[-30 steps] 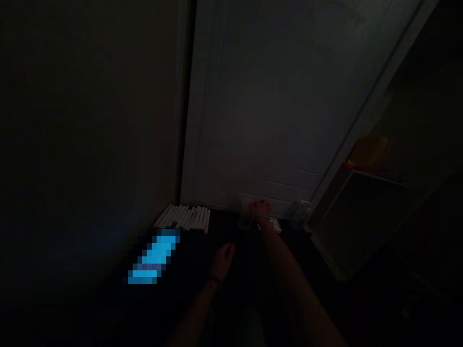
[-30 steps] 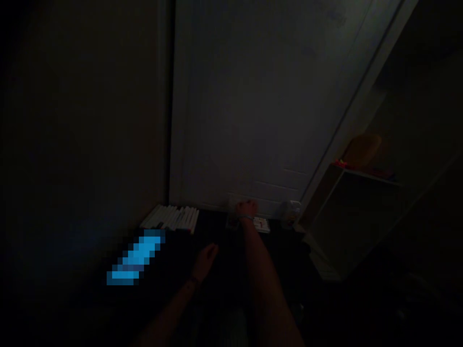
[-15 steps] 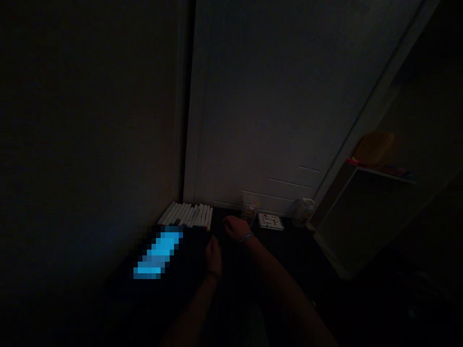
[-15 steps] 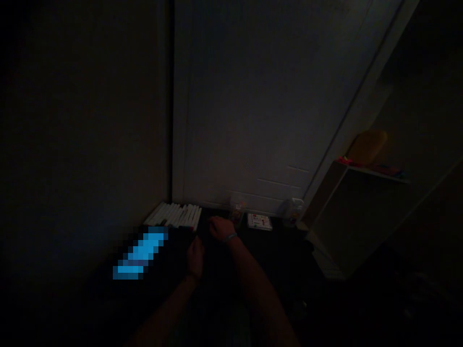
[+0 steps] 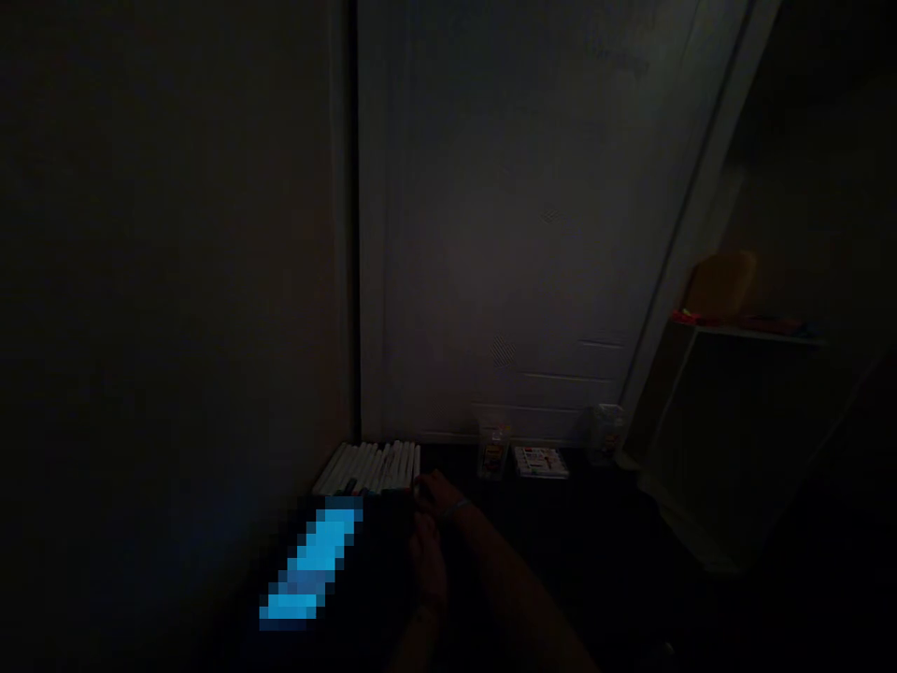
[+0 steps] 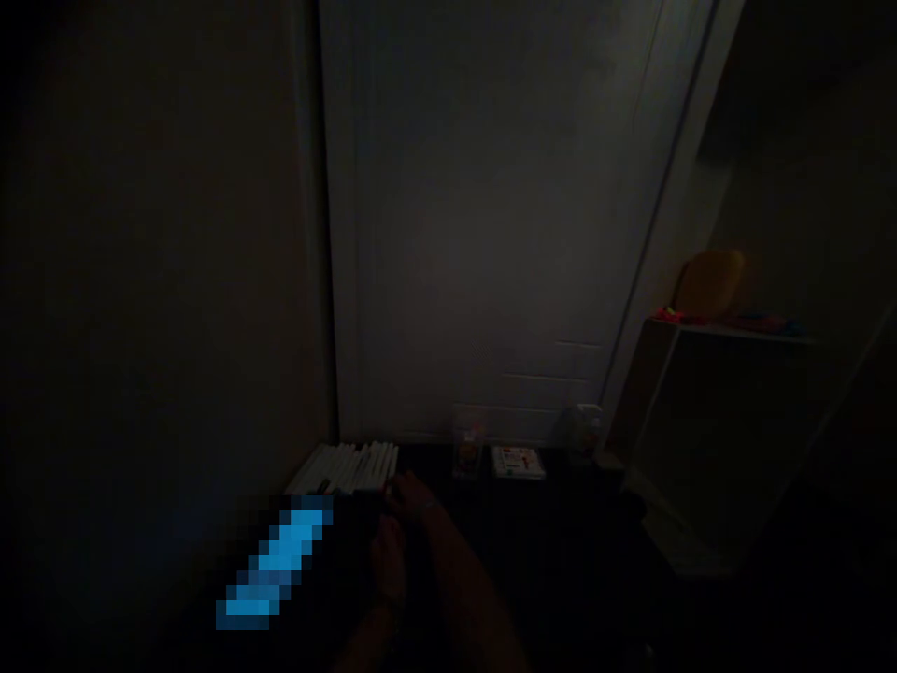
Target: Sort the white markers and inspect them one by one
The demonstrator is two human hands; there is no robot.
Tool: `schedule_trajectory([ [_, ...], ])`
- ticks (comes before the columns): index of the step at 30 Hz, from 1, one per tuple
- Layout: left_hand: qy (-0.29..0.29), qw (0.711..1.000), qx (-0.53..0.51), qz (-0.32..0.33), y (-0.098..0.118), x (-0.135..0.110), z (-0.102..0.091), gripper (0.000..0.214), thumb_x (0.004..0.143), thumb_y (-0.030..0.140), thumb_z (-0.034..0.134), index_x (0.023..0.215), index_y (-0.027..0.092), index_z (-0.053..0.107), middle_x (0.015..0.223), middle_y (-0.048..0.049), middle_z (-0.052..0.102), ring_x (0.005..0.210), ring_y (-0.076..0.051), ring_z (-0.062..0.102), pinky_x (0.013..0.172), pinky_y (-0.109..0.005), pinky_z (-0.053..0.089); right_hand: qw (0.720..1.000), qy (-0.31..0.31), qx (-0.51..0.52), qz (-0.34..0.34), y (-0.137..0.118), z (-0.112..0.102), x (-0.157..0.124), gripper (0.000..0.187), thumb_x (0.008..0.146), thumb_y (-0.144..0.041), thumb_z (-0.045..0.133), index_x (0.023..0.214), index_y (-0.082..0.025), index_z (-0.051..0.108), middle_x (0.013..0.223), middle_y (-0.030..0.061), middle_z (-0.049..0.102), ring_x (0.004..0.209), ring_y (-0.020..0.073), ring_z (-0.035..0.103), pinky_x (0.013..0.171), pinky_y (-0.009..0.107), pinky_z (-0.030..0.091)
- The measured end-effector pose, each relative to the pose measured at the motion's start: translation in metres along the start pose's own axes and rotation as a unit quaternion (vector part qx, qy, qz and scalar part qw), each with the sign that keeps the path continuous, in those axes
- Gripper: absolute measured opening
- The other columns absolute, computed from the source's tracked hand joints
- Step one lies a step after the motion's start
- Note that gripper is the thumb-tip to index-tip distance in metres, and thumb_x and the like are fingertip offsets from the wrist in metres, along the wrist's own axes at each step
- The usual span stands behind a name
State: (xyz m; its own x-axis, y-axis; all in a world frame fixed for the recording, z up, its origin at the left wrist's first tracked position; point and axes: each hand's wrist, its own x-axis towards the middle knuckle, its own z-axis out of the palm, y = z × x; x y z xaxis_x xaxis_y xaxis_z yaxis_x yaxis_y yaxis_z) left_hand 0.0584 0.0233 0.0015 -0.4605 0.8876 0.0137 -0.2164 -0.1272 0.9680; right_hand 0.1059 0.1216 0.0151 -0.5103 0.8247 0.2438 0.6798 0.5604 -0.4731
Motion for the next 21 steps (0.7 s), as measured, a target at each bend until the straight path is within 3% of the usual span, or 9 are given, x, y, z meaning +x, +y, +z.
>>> schedule_trajectory([
  [4, -0.002, 1.0, 0.009, 0.012, -0.006, 0.002, 0.0, 0.053, 0.072, 0.065, 0.03, 0.067, 0.019, 0.055, 0.064, -0.0043, 0.058, 0.064, -0.016, 0.056, 0.054, -0.027, 0.043, 0.999, 0.022, -0.016, 0.019, 0.003, 0.004, 0.005, 0.023, 0.078, -0.026, 0.052, 0.101, -0.022, 0.048, 0.097, 0.0025, 0.047, 0.088, 0.0146, 0.05, 0.075, 0.025, 0.039],
  [8, 0.0, 1.0, 0.021, 0.011, -0.003, 0.001, 0.0, 0.052, 0.072, 0.066, 0.028, 0.062, 0.02, 0.05, 0.056, -0.0014, 0.052, 0.058, -0.015, 0.052, 0.051, -0.027, 0.041, 0.995, 0.054, -0.069, 0.046, 0.0, 0.008, 0.008, 0.023, 0.076, -0.022, 0.054, 0.098, -0.021, 0.05, 0.101, 0.005, 0.049, 0.086, 0.0156, 0.052, 0.072, 0.026, 0.04],
  [12, -0.006, 1.0, 0.016, 0.008, -0.001, -0.001, 0.001, 0.05, 0.071, 0.067, 0.03, 0.056, 0.02, 0.041, 0.05, 0.0028, 0.042, 0.051, -0.011, 0.044, 0.048, -0.025, 0.036, 0.989, 0.038, -0.111, 0.089, -0.001, 0.006, 0.007, 0.023, 0.08, -0.02, 0.045, 0.103, -0.018, 0.049, 0.099, 0.0083, 0.055, 0.085, 0.017, 0.055, 0.07, 0.027, 0.041],
  [16, -0.005, 1.0, 0.001, 0.004, -0.003, 0.0, 0.002, 0.046, 0.073, 0.062, 0.035, 0.057, 0.02, 0.039, 0.053, 0.004, 0.039, 0.05, -0.009, 0.041, 0.047, -0.023, 0.035, 0.987, 0.026, -0.109, 0.114, 0.005, -0.008, -0.006, 0.035, 0.078, -0.015, 0.044, 0.113, -0.017, 0.043, 0.094, 0.0099, 0.06, 0.08, 0.0185, 0.059, 0.067, 0.028, 0.042],
  [19, -0.003, 0.999, -0.034, -0.005, -0.007, 0.002, 0.004, 0.043, 0.072, 0.06, 0.039, 0.058, 0.019, 0.041, 0.054, 0.0047, 0.038, 0.05, -0.008, 0.04, 0.048, -0.021, 0.035, 0.99, 0.073, -0.051, 0.107, 0.016, -0.021, -0.03, 0.033, 0.077, -0.013, 0.044, 0.11, -0.016, 0.046, 0.09, 0.0094, 0.062, 0.079, 0.0183, 0.059, 0.068, 0.028, 0.042],
  [21, 0.004, 0.997, -0.075, -0.014, -0.01, 0.004, 0.006, 0.042, 0.071, 0.059, 0.043, 0.059, 0.018, 0.043, 0.055, 0.005, 0.039, 0.051, -0.007, 0.04, 0.05, -0.021, 0.036, 0.985, 0.155, 0.013, 0.079, 0.026, -0.026, -0.054, 0.026, 0.079, -0.017, 0.043, 0.104, -0.017, 0.05, 0.093, 0.0089, 0.061, 0.085, 0.0177, 0.057, 0.072, 0.027, 0.042],
])
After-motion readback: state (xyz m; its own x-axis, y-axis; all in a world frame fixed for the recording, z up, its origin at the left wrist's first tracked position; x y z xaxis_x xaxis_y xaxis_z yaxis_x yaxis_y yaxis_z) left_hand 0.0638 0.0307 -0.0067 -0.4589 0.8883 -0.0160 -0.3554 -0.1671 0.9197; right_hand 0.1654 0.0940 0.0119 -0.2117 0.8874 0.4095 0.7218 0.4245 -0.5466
